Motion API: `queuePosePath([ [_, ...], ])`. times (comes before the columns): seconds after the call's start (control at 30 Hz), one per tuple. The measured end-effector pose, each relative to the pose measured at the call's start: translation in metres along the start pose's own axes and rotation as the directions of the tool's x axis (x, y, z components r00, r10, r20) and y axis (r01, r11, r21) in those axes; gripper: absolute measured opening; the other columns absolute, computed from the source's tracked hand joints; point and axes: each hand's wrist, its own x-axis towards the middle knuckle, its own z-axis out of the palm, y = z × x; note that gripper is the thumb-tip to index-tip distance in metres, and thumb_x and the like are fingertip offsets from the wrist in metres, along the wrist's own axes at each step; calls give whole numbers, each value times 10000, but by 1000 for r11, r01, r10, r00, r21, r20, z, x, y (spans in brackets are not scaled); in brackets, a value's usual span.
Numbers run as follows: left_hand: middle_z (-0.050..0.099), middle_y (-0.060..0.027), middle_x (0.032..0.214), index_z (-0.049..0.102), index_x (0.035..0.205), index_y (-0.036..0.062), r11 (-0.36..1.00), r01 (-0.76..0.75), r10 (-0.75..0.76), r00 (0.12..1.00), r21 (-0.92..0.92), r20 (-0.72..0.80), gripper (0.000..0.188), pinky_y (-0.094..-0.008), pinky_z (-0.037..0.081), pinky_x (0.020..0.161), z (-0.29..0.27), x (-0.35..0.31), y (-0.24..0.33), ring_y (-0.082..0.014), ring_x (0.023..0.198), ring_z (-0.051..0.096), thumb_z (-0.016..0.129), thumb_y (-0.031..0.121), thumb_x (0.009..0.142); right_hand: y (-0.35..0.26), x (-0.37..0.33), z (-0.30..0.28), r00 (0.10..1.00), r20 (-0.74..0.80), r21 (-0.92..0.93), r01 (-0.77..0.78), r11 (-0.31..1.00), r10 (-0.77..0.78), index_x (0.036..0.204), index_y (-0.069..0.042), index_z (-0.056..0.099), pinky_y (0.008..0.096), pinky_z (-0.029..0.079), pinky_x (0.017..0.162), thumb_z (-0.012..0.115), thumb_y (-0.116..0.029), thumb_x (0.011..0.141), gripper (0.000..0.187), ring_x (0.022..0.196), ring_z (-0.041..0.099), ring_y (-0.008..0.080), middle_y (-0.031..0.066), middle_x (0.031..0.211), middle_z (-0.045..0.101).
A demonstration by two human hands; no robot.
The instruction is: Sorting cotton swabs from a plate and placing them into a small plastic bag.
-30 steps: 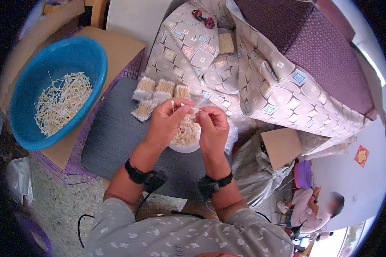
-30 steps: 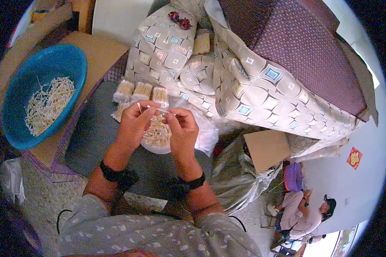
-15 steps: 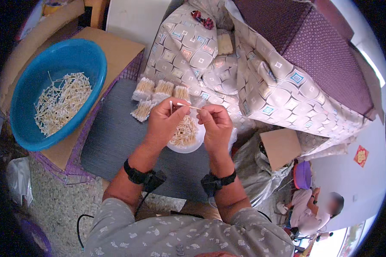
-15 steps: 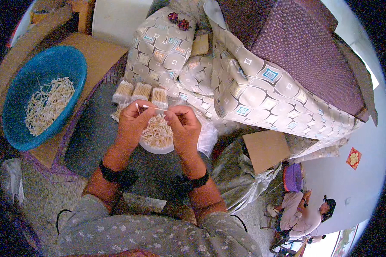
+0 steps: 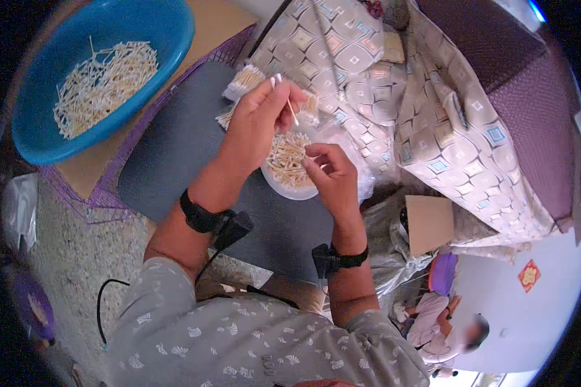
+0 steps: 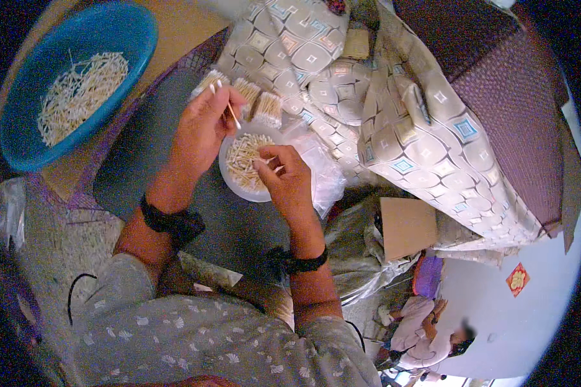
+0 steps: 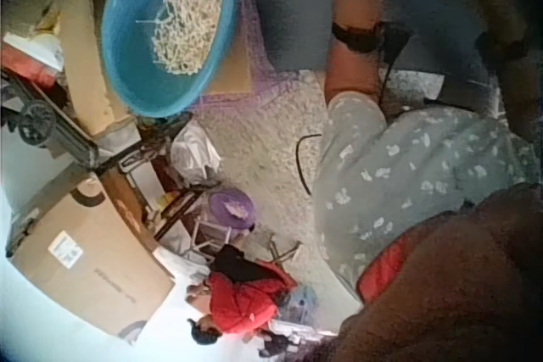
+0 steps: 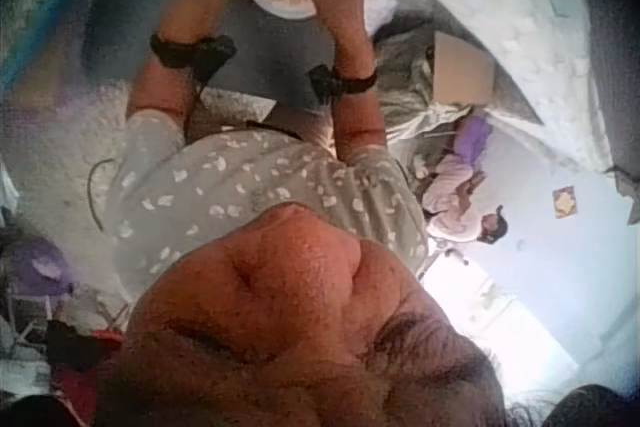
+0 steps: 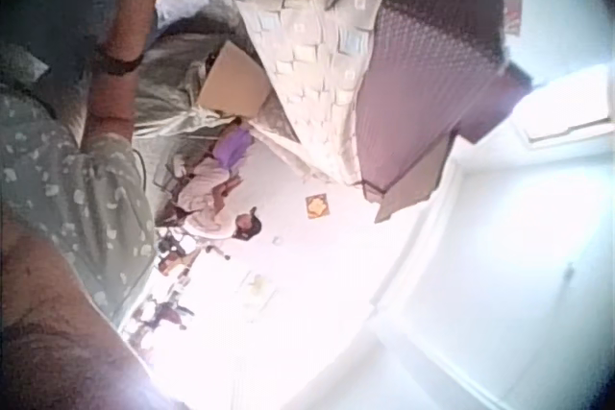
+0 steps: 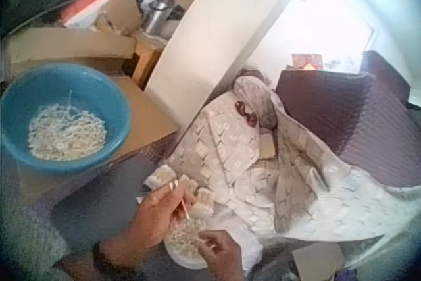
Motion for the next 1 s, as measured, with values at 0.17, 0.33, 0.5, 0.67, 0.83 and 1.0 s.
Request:
queuePosePath([
  [0.17,533,12,762,567,1124,3,957,-31,34,999,-287,5,294,-239,446,660,-4,2,-5,-90,697,537,431,239,1012,3,-5,10,951,273,-382,-33,923,147,1054,-67,622,341,518,693,750,-147,733,354,766,631,253,129,1020,600],
  [0.33,512,22,762,496,1286,33,970,61,-52,998,-236,45,323,-190,385,538,3,-4,4,-46,601,447,407,171,1008,22,-7,15,943,329,-493,129,861,47,1040,-87,621,395,502,756,737,-157,736,334,876,611,317,140,1007,586],
  [0.5,480,33,735,475,1316,67,965,77,-65,996,-252,57,337,-169,309,465,0,-4,2,-18,533,349,405,138,995,21,2,18,945,327,-566,177,805,22,954,-33,651,379,489,713,718,-76,721,247,789,611,308,135,887,604],
  [0.67,470,38,723,488,1296,76,970,73,-66,997,-233,34,325,-173,281,437,6,-3,3,-19,501,327,413,128,984,27,7,11,971,239,-514,106,851,24,892,-69,632,388,502,694,687,-127,767,148,811,621,308,133,895,588],
  [0.83,472,48,697,537,1201,77,987,111,-107,993,-117,45,258,-176,262,426,4,-2,-8,-18,489,340,440,160,977,22,11,-1,988,87,-90,-123,988,130,900,-49,586,305,505,575,619,-154,883,111,689,641,187,93,881,636],
  [1.0,454,74,639,599,1127,82,989,124,-133,985,86,114,226,-183,271,434,9,-10,-13,-5,500,358,488,199,968,-10,11,-4,974,103,300,-223,927,201,974,-33,524,246,515,540,507,-182,980,150,680,637,131,91,853,661],
])
